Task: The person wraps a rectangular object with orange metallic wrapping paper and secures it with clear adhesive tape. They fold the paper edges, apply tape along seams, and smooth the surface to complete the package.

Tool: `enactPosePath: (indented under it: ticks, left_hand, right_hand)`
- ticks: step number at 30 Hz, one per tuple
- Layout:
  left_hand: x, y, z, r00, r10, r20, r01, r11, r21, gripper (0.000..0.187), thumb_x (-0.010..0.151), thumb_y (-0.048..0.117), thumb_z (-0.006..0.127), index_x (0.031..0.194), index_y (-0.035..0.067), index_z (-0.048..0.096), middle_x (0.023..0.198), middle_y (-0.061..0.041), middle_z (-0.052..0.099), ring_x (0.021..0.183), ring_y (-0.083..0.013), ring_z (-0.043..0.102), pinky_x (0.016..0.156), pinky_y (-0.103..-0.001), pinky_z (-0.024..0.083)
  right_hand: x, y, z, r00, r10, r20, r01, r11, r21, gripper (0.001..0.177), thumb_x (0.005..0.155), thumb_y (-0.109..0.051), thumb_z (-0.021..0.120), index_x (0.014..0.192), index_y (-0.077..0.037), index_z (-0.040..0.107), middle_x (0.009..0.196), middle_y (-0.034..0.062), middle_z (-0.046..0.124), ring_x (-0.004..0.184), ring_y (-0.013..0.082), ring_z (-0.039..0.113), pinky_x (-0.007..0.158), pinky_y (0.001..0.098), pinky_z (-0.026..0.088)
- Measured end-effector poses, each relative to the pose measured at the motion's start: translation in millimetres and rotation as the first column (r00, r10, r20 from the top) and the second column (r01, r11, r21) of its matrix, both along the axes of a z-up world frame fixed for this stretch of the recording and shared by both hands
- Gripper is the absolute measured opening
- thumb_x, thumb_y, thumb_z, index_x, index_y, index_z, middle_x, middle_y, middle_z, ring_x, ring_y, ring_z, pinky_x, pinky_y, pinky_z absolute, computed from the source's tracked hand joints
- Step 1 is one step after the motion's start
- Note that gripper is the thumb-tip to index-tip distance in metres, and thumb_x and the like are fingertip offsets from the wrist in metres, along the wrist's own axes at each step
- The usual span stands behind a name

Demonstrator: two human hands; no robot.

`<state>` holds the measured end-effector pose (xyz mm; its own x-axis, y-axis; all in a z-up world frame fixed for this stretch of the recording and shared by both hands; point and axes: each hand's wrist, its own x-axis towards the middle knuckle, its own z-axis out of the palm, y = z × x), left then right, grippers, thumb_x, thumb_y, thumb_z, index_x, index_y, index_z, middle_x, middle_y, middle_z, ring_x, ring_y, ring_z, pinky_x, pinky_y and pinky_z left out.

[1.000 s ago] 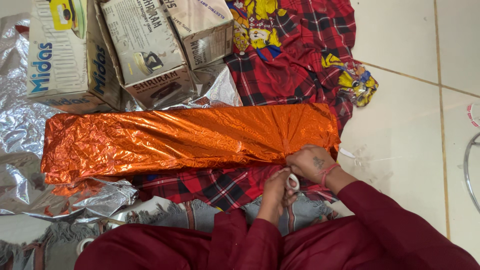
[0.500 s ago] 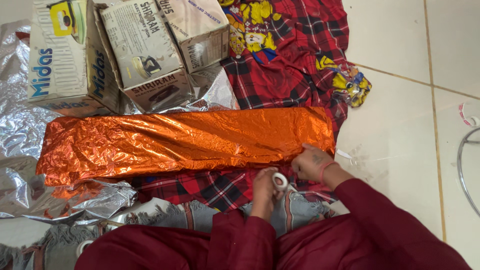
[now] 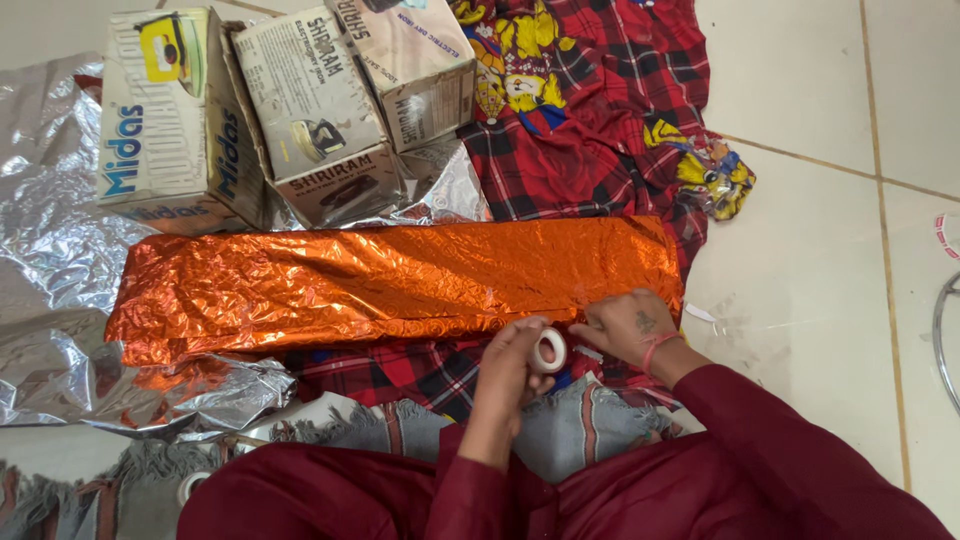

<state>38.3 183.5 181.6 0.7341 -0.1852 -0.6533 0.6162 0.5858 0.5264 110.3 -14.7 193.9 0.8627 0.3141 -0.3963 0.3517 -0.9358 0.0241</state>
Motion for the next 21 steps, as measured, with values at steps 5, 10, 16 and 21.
enactPosePath:
  ticks: [5, 10, 16, 21]
  left_hand:
    - [-15, 44, 27, 0.992, 0.013, 0.127, -0.021, 0.998, 0.062, 0.030, 0.099, 0.028, 0.061, 0.118, 0.008, 0.070, 0.073, 0.001, 0.064, 0.046, -0.0053, 0.045, 0.047, -0.022, 0.046]
    - [-33, 101, 42, 0.986, -0.034, 0.164, 0.006, 0.986, 0.167, 0.033, 0.097, 0.029, 0.062, 0.123, 0.009, 0.069, 0.078, 0.000, 0.065, 0.052, -0.0071, 0.048, 0.051, -0.024, 0.046]
    - [-44, 155, 42, 0.986, 0.149, 0.073, -0.164, 0.947, 0.276, 0.036, 0.096, 0.027, 0.059, 0.129, 0.013, 0.063, 0.091, -0.002, 0.069, 0.064, -0.0095, 0.060, 0.061, -0.027, 0.052]
    - [-36, 158, 29, 0.932, 0.291, 0.215, -0.344, 0.896, 0.281, 0.041, 0.097, 0.026, 0.060, 0.135, 0.011, 0.057, 0.101, -0.006, 0.071, 0.076, -0.0124, 0.068, 0.066, -0.030, 0.055]
  right_hand:
    - [6, 0, -16, 0.986, 0.084, 0.141, -0.093, 0.994, 0.055, 0.032, 0.083, -0.048, 0.071, 0.082, -0.016, 0.069, 0.082, 0.0050, 0.074, 0.083, 0.0266, 0.072, 0.081, 0.0447, 0.050]
    - [8, -3, -26, 0.991, 0.060, 0.121, -0.052, 0.996, -0.067, 0.023, 0.083, -0.038, 0.071, 0.094, -0.018, 0.071, 0.096, 0.0050, 0.075, 0.096, 0.0271, 0.072, 0.085, 0.0453, 0.052]
    - [17, -31, -8, 0.959, -0.284, 0.004, 0.276, 0.929, -0.248, 0.023, 0.088, -0.031, 0.067, 0.108, -0.024, 0.074, 0.112, 0.0043, 0.075, 0.108, 0.0276, 0.071, 0.092, 0.0463, 0.055]
    - [28, -83, -5, 0.719, -0.691, -0.080, 0.693, 0.721, 0.005, 0.039, 0.081, -0.050, 0.072, 0.109, -0.025, 0.081, 0.114, 0.0056, 0.079, 0.109, 0.0282, 0.073, 0.097, 0.0432, 0.057]
